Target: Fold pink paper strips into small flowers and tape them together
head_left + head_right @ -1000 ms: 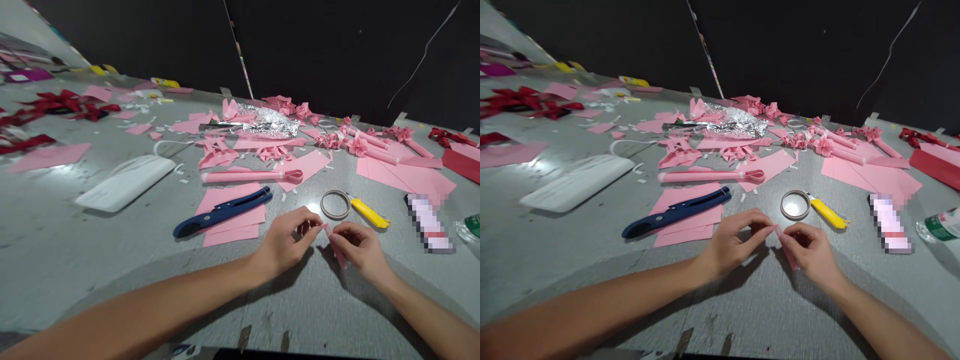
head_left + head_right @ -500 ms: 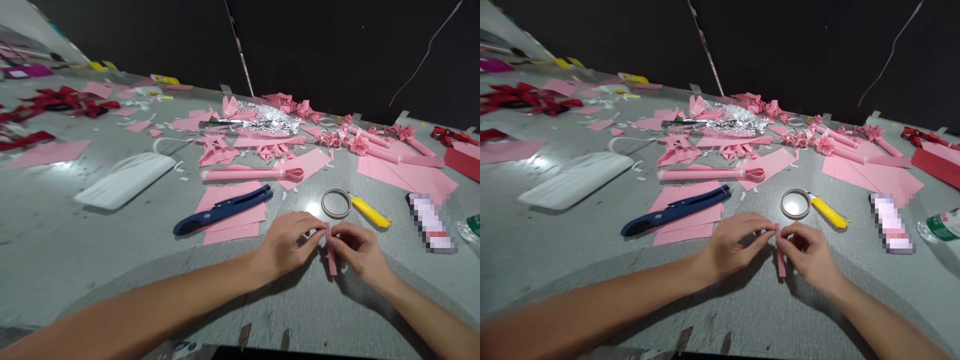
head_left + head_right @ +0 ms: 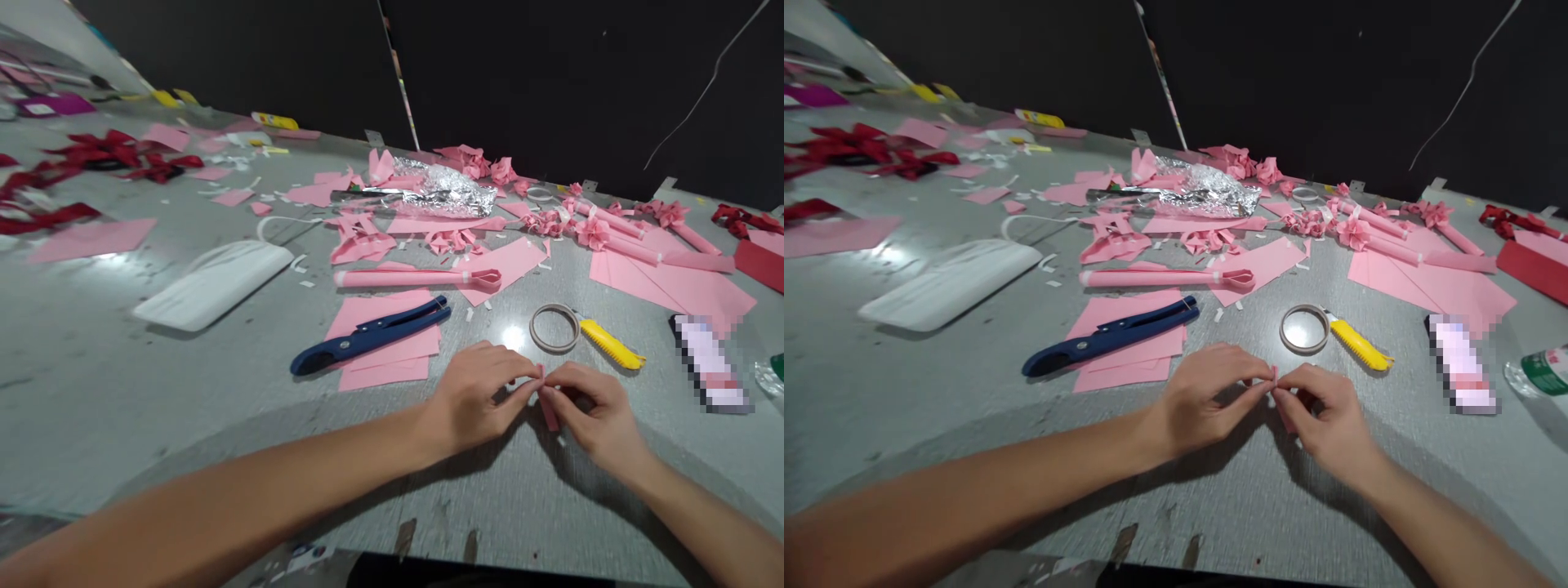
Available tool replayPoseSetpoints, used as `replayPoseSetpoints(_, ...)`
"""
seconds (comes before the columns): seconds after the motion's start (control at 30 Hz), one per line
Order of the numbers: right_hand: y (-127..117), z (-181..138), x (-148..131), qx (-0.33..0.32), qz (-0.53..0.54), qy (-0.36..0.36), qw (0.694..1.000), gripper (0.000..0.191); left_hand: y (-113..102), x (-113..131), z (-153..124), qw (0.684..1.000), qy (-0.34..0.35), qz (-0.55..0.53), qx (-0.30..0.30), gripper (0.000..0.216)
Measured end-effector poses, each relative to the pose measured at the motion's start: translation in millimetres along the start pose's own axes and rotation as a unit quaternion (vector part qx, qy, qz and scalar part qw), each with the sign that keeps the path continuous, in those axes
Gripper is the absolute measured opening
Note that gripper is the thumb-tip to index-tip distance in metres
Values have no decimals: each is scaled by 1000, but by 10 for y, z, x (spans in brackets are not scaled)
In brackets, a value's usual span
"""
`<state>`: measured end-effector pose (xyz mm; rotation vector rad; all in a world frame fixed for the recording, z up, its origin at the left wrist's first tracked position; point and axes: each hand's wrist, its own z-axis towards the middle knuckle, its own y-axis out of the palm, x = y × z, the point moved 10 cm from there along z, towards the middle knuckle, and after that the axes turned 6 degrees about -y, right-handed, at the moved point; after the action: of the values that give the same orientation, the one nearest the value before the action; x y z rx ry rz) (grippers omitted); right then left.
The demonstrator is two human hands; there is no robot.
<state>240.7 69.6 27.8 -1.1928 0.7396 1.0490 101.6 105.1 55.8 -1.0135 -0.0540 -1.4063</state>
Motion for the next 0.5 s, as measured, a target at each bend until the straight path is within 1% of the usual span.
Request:
replayPoseSetpoints(0.1,-8,0,-34,-1,-19,-16,1000,33,19,-11,-7,1000,-6,0,-10,19)
replayPoseSetpoints(0.23,-1,-2,-23,-1,-9,-17,1000,28,10,-17,-15,1000,-13,-20,-5,15)
replayPoseSetpoints(0.33,1,-4,21,5,16,-3,1000,25,7,-13,-8,999,-16,-49,-8,13)
replayPoseSetpoints(0.5,25,-4,94,-1,47,31,998,27,7,-35,19,996,-32,-83,-19,16)
